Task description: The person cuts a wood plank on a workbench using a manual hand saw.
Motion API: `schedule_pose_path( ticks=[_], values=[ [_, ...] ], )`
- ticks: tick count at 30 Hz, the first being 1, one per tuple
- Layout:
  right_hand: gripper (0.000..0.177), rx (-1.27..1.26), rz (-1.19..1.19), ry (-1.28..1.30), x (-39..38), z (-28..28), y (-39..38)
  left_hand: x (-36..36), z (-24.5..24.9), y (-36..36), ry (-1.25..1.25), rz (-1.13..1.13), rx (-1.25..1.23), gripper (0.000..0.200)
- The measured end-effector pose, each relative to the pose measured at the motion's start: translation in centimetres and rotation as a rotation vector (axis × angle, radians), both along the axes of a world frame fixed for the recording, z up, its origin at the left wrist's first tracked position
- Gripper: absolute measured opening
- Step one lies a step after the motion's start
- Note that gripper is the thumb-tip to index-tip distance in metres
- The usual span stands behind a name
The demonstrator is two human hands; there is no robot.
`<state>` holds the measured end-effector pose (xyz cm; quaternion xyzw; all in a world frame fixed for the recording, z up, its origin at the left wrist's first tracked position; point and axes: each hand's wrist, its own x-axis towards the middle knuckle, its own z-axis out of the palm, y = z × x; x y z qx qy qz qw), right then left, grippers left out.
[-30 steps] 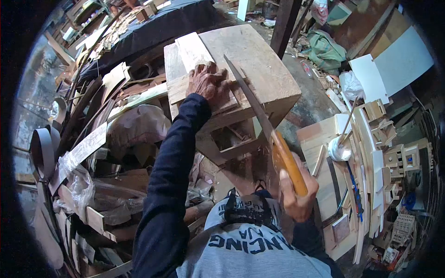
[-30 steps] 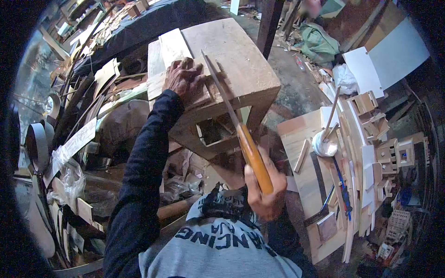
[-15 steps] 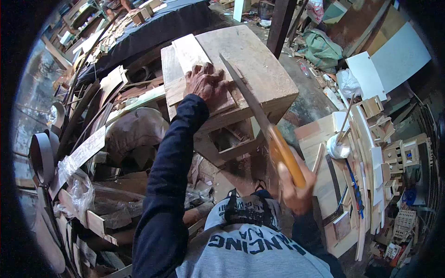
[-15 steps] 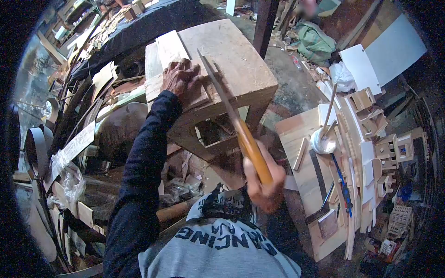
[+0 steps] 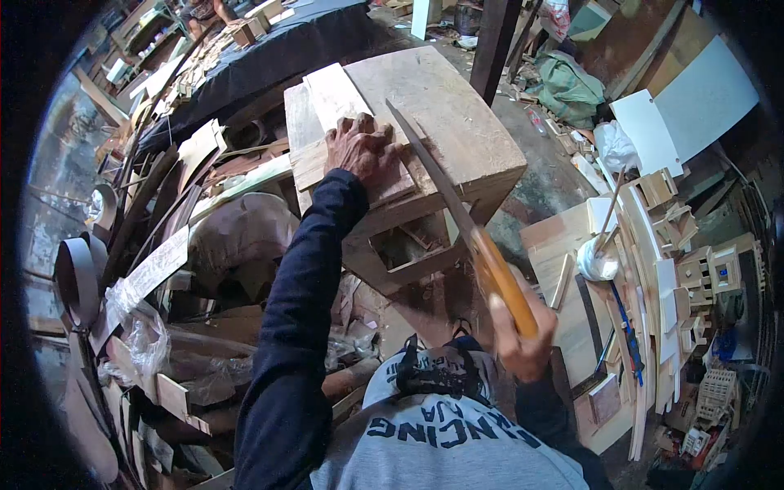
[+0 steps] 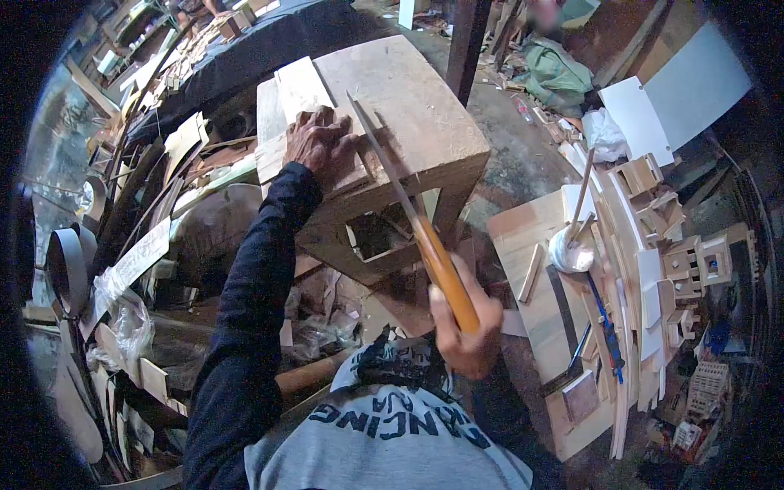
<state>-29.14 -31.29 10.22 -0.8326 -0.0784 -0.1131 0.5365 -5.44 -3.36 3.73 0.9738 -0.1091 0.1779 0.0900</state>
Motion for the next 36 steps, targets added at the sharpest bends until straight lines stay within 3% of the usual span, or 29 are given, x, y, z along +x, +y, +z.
schedule_pose_path(
  ticks=[1, 4, 13, 18, 19, 26, 32, 36],
  values=[
    [0.036, -0.017, 0.011, -0.197, 2.2, -2.1, 0.6, -0.1, 0.3, -0.1, 0.019, -0.002, 0.008, 0.040],
    [0.037, 0.035, 0.072, 0.018, 7.2, -1.3, 3.1, -0.4, 0.4, -0.1, 0.028, 0.002, 0.017, 0.040],
    [0.033, 0.026, -0.012, -0.155, -1.3, -0.9, -1.0, -0.6, 1.1, -0.2, 0.069, 0.024, 0.020, 0.041],
    [0.032, 0.042, 0.051, 0.015, 7.4, -1.1, 3.0, -0.3, 0.4, -0.1, 0.026, 0.005, 0.026, 0.041],
    [0.031, 0.062, 0.079, -0.085, 8.1, -1.9, 2.9, -0.1, 0.4, 0.1, 0.016, 0.000, -0.004, 0.041],
    [0.034, 0.040, -0.019, -0.167, -1.1, -1.7, -1.1, 0.4, 0.1, 0.2, -0.019, 0.009, -0.025, 0.037],
    [0.032, 0.068, 0.056, -0.120, 7.8, -1.7, 3.5, 0.1, -0.3, 0.1, -0.032, 0.035, 0.001, 0.039],
    [0.033, 0.092, 0.065, -0.084, 6.5, -2.2, 2.7, 0.1, 0.5, -0.2, 0.016, 0.017, -0.028, 0.037]
  ],
)
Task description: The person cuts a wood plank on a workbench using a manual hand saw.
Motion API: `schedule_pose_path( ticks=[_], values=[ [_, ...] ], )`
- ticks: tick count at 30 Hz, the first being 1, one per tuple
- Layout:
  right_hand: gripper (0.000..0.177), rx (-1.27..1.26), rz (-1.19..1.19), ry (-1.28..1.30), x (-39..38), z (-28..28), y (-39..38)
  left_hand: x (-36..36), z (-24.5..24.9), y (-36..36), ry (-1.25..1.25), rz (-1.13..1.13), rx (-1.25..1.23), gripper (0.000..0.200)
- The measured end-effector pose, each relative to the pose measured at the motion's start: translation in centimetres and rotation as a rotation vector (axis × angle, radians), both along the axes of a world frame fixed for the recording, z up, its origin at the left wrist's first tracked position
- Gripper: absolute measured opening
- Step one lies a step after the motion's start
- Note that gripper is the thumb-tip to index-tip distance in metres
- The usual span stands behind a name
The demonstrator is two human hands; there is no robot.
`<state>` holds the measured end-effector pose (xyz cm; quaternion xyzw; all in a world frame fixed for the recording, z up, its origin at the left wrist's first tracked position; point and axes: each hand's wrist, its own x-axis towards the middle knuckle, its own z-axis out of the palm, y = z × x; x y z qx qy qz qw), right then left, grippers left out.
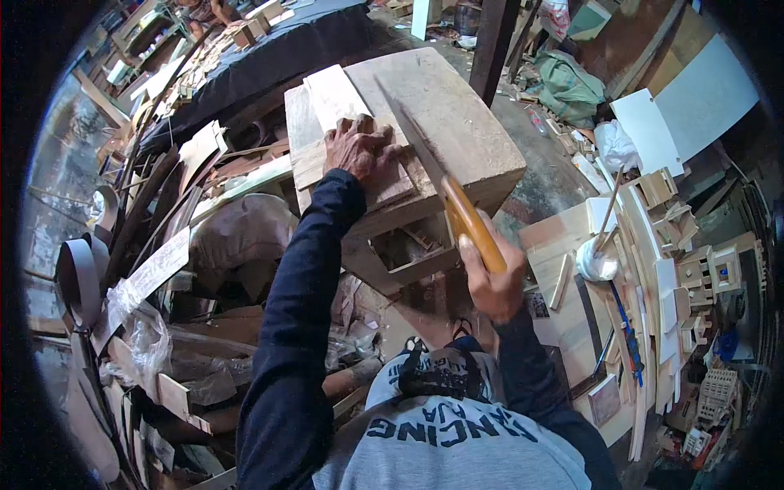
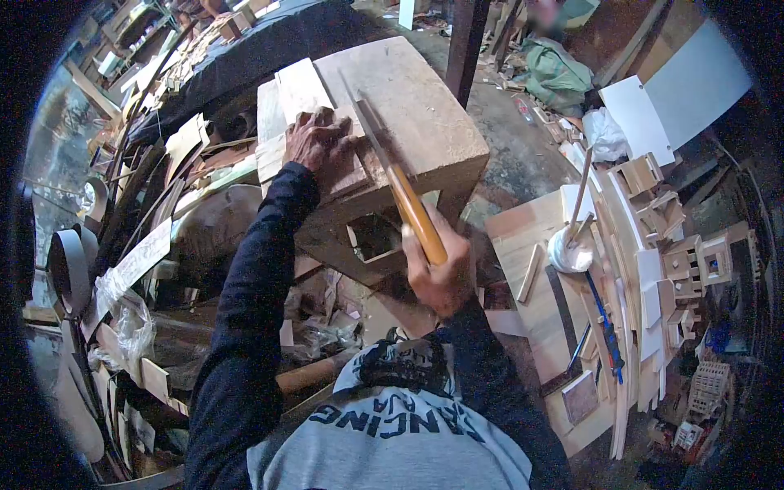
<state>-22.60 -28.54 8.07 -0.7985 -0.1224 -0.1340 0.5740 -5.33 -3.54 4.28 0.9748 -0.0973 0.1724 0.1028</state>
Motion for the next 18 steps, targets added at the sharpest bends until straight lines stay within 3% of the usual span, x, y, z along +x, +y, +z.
schedule_pose_path(
  ticks=[7, 10, 13, 18],
  values=[
    [0.033, -0.060, -0.037, -0.108, -6.7, 0.8, -3.2, -0.2, -0.4, 0.4, -0.001, -0.002, -0.038, 0.038],
    [0.032, -0.042, -0.018, 0.065, -1.9, 1.5, -0.9, -0.3, -0.3, 0.1, -0.018, -0.020, -0.015, 0.039],
    [0.032, -0.041, 0.021, 0.043, 2.2, 1.2, 0.4, -0.3, 0.2, 0.3, 0.012, -0.012, 0.018, 0.042],
    [0.037, -0.042, -0.025, 0.088, -3.4, 1.7, -2.2, -0.3, 0.2, -0.1, -0.002, 0.016, 0.019, 0.039]
  ],
)
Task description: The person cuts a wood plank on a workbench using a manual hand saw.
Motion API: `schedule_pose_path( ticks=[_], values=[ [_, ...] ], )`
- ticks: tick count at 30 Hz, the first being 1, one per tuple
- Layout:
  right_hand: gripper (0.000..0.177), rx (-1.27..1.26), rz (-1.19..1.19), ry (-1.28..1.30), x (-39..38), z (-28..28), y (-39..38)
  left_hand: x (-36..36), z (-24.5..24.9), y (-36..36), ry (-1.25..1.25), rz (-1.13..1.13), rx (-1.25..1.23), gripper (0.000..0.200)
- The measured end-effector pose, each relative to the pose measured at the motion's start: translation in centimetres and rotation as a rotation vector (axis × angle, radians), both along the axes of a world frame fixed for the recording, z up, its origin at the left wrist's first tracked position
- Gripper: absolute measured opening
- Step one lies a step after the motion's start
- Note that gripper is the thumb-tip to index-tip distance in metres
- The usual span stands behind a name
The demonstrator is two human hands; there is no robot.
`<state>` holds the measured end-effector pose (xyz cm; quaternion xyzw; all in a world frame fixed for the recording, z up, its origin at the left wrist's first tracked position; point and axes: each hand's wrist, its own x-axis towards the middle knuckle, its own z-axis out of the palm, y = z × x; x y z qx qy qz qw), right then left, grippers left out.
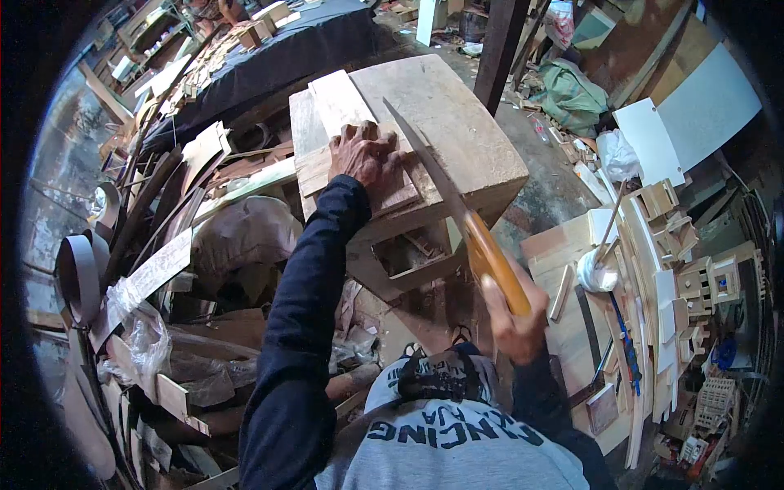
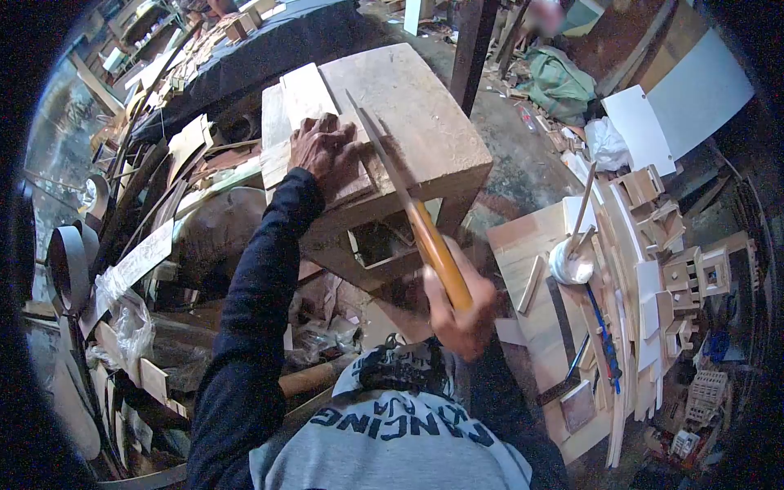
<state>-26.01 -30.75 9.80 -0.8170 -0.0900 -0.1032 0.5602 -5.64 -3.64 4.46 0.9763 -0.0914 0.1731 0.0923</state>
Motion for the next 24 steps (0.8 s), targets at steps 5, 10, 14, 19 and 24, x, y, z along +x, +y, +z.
schedule_pose_path(
  ticks=[5, 10, 14, 19, 24],
  values=[
    [0.038, -0.008, -0.046, -0.120, -2.9, -0.6, -1.6, 0.6, -0.5, 0.3, 0.027, -0.017, -0.013, 0.040],
    [0.034, 0.025, 0.022, -0.109, 5.6, -0.9, 3.3, -0.6, 1.1, -0.3, 0.011, -0.041, -0.020, 0.042],
    [0.035, -0.003, 0.038, -0.058, 3.4, -0.3, 1.6, -0.1, 0.3, -0.1, 0.003, -0.022, -0.008, 0.040],
    [0.039, -0.021, 0.047, -0.138, -2.1, 1.0, -1.1, 0.3, 0.0, 0.4, 0.010, -0.019, -0.002, 0.040],
    [0.031, -0.003, 0.065, -0.175, 7.6, -1.0, 3.8, 0.1, -0.3, 0.4, -0.051, -0.064, 0.016, 0.040]
  ],
)
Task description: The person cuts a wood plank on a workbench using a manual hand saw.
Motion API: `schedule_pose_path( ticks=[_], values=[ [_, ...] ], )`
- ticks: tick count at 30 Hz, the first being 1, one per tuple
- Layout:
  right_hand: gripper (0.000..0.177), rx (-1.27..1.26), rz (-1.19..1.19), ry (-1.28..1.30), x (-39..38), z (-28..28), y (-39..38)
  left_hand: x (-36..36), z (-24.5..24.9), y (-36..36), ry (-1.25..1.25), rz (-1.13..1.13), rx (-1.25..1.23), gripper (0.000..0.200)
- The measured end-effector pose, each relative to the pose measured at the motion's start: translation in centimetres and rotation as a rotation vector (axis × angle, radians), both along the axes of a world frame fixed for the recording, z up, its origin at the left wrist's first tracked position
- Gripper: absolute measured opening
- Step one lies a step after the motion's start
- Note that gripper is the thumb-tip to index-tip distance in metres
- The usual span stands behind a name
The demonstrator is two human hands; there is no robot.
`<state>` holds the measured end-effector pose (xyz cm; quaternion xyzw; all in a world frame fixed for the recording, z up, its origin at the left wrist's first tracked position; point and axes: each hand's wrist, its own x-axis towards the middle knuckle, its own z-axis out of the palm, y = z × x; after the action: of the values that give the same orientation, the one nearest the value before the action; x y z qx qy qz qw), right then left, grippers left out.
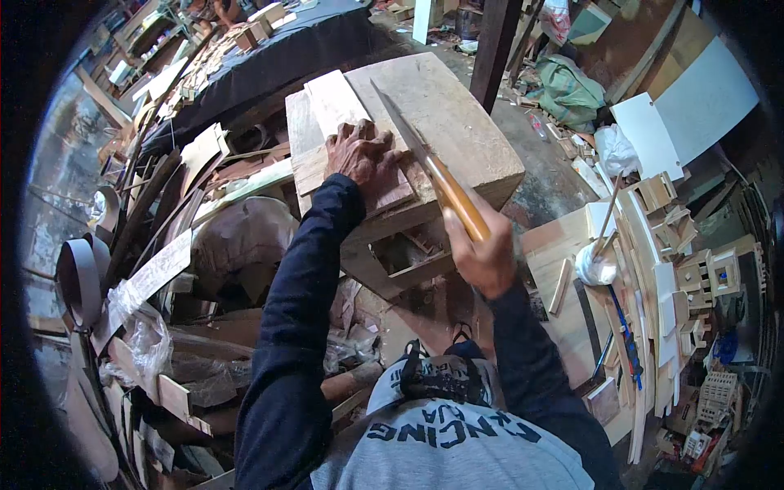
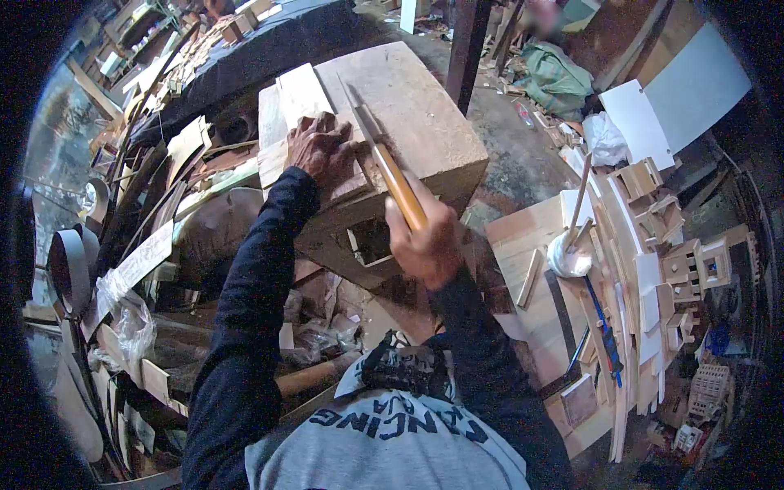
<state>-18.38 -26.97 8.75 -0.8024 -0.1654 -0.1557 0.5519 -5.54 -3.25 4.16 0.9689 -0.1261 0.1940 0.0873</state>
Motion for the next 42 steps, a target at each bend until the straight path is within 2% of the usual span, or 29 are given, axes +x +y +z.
schedule_pose_path(
  ticks=[2, 7, 10, 13, 15, 16, 18, 24, 30, 31, 33, 35, 37, 39, 40, 42],
  values=[
    [0.032, 0.001, -0.044, -0.115, 0.8, -1.0, 0.6, -0.3, 0.9, -0.4, 0.026, 0.016, -0.010, 0.041],
    [0.039, 0.020, -0.060, 0.182, -8.1, 1.2, -3.8, 0.5, 0.3, -0.1, 0.092, 0.059, 0.035, 0.039],
    [0.040, 0.047, -0.073, 0.245, -11.1, 1.0, -5.8, 0.4, 0.5, -0.1, 0.101, 0.054, 0.014, 0.038],
    [0.038, 0.008, -0.049, 0.086, -7.2, 0.8, -3.4, 0.2, 0.2, -0.4, 0.055, 0.039, -0.011, 0.038],
    [0.031, -0.012, -0.018, 0.165, -2.5, 0.3, -1.2, 0.0, 0.4, -0.6, 0.063, 0.046, 0.000, 0.039],
    [0.034, 0.049, -0.048, -0.036, -0.6, -1.7, -0.3, 0.1, 0.6, -0.4, 0.061, 0.054, 0.007, 0.040],
    [0.035, 0.090, -0.007, 0.021, -0.7, -0.8, -0.4, 0.7, -0.1, 0.3, 0.061, 0.025, 0.023, 0.040],
    [0.039, -0.022, -0.069, 0.061, -7.7, -0.1, -3.2, 1.2, -0.4, 0.0, 0.048, 0.060, -0.004, 0.036],
    [0.042, -0.040, -0.088, 0.232, -13.0, 1.2, -6.3, 1.0, -0.1, -0.1, 0.068, 0.051, -0.030, 0.039],
    [0.043, -0.043, -0.115, 0.331, -13.4, 1.9, -6.2, 0.9, 0.1, -0.2, 0.069, 0.051, -0.032, 0.040],
    [0.042, -0.042, -0.144, 0.356, -13.3, 1.5, -6.3, 1.1, 0.1, -0.1, 0.061, 0.033, -0.034, 0.041],
    [0.042, -0.042, -0.133, 0.274, -12.3, 0.8, -5.9, 0.9, -0.2, 0.1, 0.042, 0.021, -0.029, 0.042],
    [0.043, -0.036, -0.090, 0.079, -8.4, 0.2, -3.8, 0.7, 0.0, -0.1, 0.004, 0.004, -0.012, 0.043],
    [0.040, 0.026, -0.062, 0.121, -3.7, -0.5, -1.1, 1.2, -0.5, 0.3, 0.051, 0.006, -0.012, 0.043],
    [0.039, 0.050, -0.051, 0.014, -1.5, -0.8, -0.1, 1.5, -0.6, 0.4, 0.073, 0.006, -0.010, 0.043],
    [0.039, 0.060, -0.025, 0.077, -0.6, -0.5, 0.3, 1.8, -0.1, 0.5, 0.063, 0.008, 0.003, 0.043]
  ],
)
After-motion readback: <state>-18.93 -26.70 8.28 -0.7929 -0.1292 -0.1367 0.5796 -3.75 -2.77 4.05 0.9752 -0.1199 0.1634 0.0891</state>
